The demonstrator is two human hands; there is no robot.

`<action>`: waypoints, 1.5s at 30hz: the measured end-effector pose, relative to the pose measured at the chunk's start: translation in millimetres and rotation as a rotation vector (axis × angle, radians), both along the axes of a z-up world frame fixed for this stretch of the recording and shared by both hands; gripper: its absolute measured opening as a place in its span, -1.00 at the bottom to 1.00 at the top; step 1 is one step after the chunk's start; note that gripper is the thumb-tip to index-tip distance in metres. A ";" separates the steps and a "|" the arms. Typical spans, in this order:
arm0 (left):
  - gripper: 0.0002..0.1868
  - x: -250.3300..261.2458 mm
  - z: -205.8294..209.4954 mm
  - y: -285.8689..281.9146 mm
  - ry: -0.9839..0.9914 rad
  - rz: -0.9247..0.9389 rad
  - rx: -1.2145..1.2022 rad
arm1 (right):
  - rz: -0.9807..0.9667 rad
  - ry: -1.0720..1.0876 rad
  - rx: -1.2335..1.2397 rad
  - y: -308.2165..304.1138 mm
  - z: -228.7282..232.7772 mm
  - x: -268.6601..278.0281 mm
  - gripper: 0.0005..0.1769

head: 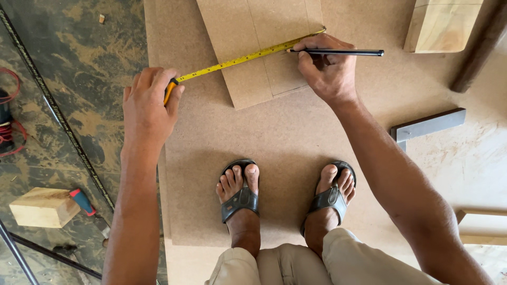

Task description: The person measures and marks a wood board using a measuring tape and a pencil. They then align the boards and drive several nails into the wood with a hammer.

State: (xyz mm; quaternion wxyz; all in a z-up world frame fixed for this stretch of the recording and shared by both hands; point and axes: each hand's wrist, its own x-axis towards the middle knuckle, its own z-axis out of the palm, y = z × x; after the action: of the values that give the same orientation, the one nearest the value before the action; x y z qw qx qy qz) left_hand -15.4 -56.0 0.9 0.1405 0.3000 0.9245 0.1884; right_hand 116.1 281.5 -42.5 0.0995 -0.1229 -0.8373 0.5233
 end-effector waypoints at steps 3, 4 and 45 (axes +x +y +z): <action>-0.73 0.2 -0.7 -0.6 -0.008 0.004 -0.018 | 0.004 0.010 0.028 -1.0 -0.7 0.0 -0.87; -0.73 0.1 -0.9 -0.6 -0.008 0.003 -0.018 | -0.007 0.002 0.015 -1.1 -0.7 -0.2 -0.87; -0.52 126.7 -25.0 93.2 -1.727 0.514 0.586 | -0.202 -0.455 -0.615 71.4 -18.1 -134.1 -0.59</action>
State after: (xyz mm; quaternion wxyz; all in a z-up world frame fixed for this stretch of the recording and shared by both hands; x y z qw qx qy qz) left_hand 111.3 37.2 -24.1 0.6494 -0.1327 0.4543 0.5952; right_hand -18.0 352.9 -60.7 -0.0793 -0.3416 -0.6258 0.6967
